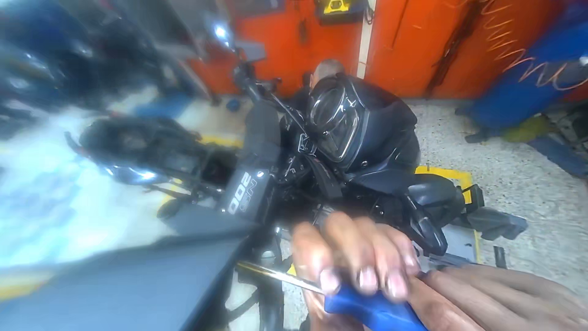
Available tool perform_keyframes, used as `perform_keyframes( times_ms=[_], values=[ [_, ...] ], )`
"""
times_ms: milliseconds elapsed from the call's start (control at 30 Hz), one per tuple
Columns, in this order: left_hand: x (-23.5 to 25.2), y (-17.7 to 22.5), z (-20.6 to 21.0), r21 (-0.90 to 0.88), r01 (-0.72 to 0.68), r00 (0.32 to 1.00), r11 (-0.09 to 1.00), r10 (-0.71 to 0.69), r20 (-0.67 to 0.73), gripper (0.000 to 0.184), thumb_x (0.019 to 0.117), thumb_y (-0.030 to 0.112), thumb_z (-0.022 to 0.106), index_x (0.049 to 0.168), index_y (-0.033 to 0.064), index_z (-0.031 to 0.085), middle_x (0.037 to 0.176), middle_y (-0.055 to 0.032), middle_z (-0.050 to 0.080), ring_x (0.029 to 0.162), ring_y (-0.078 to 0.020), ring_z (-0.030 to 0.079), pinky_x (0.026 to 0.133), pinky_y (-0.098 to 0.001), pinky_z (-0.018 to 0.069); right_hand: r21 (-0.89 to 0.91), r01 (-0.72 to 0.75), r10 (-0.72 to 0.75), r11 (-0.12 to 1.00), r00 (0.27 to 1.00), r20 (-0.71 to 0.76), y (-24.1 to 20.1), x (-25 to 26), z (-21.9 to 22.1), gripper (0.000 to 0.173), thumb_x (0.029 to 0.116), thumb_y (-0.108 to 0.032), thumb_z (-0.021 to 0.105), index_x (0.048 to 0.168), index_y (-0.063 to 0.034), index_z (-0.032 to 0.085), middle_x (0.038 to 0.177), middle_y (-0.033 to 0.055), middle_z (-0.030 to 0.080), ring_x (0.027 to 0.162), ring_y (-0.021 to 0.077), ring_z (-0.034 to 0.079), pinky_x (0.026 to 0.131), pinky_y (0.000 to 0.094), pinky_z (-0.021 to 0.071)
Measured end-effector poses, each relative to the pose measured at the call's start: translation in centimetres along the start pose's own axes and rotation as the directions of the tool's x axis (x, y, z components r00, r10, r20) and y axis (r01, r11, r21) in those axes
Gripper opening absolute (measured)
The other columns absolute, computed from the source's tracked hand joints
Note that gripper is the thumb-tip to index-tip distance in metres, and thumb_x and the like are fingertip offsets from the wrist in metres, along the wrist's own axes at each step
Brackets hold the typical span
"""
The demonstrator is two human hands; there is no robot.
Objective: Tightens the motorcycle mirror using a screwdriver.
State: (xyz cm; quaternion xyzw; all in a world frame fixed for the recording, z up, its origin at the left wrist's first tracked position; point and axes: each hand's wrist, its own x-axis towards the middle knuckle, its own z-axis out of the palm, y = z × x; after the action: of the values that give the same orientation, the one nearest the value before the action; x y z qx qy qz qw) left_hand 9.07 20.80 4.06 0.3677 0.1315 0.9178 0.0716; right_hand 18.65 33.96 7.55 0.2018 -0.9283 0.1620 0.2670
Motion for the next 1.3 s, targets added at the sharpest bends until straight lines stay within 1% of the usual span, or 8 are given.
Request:
perform_keyframes(
  times_ms=[233, 333, 433, 633, 767, 900, 1000, 1300],
  values=[
    [-4.1, 0.4, -0.2, 0.397, 0.017, 0.972, 0.918, 0.078, -0.223, 0.03, 0.0951, 0.035, 0.071, 0.104, 0.0057, 0.07, 0.091, -0.0061, 0.07, 0.085, -0.0152, 0.068, 0.079, -0.0277, 0.0555, 0.307, -0.053, 0.129, 0.95, 0.964, -0.234, 0.1, 0.1, 1.1, 0.02, 0.1012, -0.025, 0.062, 0.112, -0.0089, 0.063, 0.078, 0.008, 0.055, 0.067, 0.0197, 0.054, 0.058, 0.0301, 0.0451],
    [-3.9, 0.5, -0.5, 0.387, 0.023, 0.984, 0.922, 0.048, -0.172, 0.031, 0.0972, 0.036, 0.068, 0.111, 0.0081, 0.07, 0.098, -0.0031, 0.069, 0.093, -0.0143, 0.067, 0.088, -0.0285, 0.0549, 0.78, -0.288, 0.295, 0.555, 0.945, 0.139, 0.5, -0.2, -0.3, 0.047, 0.0957, -0.037, 0.073, 0.126, -0.0048, 0.058, 0.089, 0.0067, 0.063, 0.075, 0.0087, 0.06, 0.063, 0.0215, 0.0509],
    [-3.6, -0.1, -1.3, 0.412, -0.033, 0.992, 0.911, 0.081, -0.1, 0.032, 0.0969, 0.04, 0.067, 0.107, 0.0102, 0.068, 0.095, -0.0008, 0.068, 0.091, -0.0141, 0.066, 0.086, -0.0297, 0.0547, 0.891, -0.421, 0.22, 0.172, 0.898, 0.382, 0.9, -0.1, -0.7, 0.049, 0.1079, -0.043, 0.048, 0.118, 0.0023, 0.065, 0.075, 0.0061, 0.064, 0.06, 0.0048, 0.058, 0.053, 0.0221, 0.0486],
    [-4.1, 0.3, -0.7, 0.375, 0.087, 0.983, 0.923, -0.019, -0.183, 0.041, 0.0948, 0.044, 0.067, 0.12, 0.0117, 0.068, 0.105, -0.0036, 0.068, 0.099, -0.0173, 0.065, 0.089, -0.0318, 0.0535, 0.553, -0.162, 0.229, 0.817, 0.972, -0.054, 0.0, -0.3, 0.1, 0.026, 0.1013, -0.02, 0.064, 0.122, -0.0051, 0.068, 0.09, 0.0154, 0.063, 0.08, 0.0226, 0.062, 0.07, 0.0318, 0.0519],
    [-3.1, 0.7, 0.4, 0.342, 0.027, 0.978, 0.939, 0.045, -0.202, 0.035, 0.0928, 0.04, 0.071, 0.106, 0.0071, 0.068, 0.091, -0.0041, 0.069, 0.079, -0.0145, 0.067, 0.072, -0.027, 0.0561, 0.618, 0.118, 0.125, 0.777, 0.934, -0.335, -0.8, 0.5, 1.3, 0.01, 0.0948, -0.009, 0.069, 0.101, -0.0014, 0.069, 0.076, 0.0135, 0.055, 0.068, 0.0236, 0.053, 0.065, 0.0323, 0.0476],
    [-3.5, 0.9, 0.5, 0.366, 0.085, 0.972, 0.927, 0.003, -0.235, 0.027, 0.0988, 0.035, 0.065, 0.113, 0.0132, 0.071, 0.102, -0.0016, 0.07, 0.094, -0.0127, 0.067, 0.085, -0.0267, 0.055, 0.698, -0.204, 0.263, 0.687, 0.965, 0.023, 0.4, -0.2, 0.2, 0.049, 0.0948, -0.038, 0.074, 0.131, -0.0081, 0.058, 0.102, 0.014, 0.066, 0.083, 0.0169, 0.065, 0.071, 0.0294, 0.0564],
    [-4.0, 0.9, -0.6, 0.383, 0.092, 0.979, 0.919, -0.013, -0.205, 0.027, 0.1004, 0.037, 0.062, 0.116, 0.0171, 0.07, 0.107, -0.0009, 0.07, 0.106, -0.0168, 0.065, 0.095, -0.0328, 0.0523, 0.841, -0.341, 0.252, 0.42, 0.934, 0.253, 1.3, -0.6, 0.1, 0.051, 0.1042, -0.044, 0.057, 0.131, -0.0015, 0.062, 0.086, 0.0121, 0.071, 0.068, 0.0122, 0.065, 0.058, 0.029, 0.0542],
    [-3.5, 1.3, 1.1, 0.33, 0.12, 0.939, 0.936, 0.001, -0.344, 0.025, 0.0945, 0.032, 0.072, 0.112, 0.0135, 0.071, 0.1, -0.0039, 0.071, 0.095, -0.0153, 0.069, 0.088, -0.0308, 0.0558, 0.759, -0.146, 0.247, 0.634, 0.969, -0.02, 0.2, -0.2, 0.9, 0.034, 0.099, -0.021, 0.069, 0.132, -0.0141, 0.062, 0.109, 0.0153, 0.057, 0.092, 0.0164, 0.06, 0.076, 0.025, 0.0535]
  ],
)
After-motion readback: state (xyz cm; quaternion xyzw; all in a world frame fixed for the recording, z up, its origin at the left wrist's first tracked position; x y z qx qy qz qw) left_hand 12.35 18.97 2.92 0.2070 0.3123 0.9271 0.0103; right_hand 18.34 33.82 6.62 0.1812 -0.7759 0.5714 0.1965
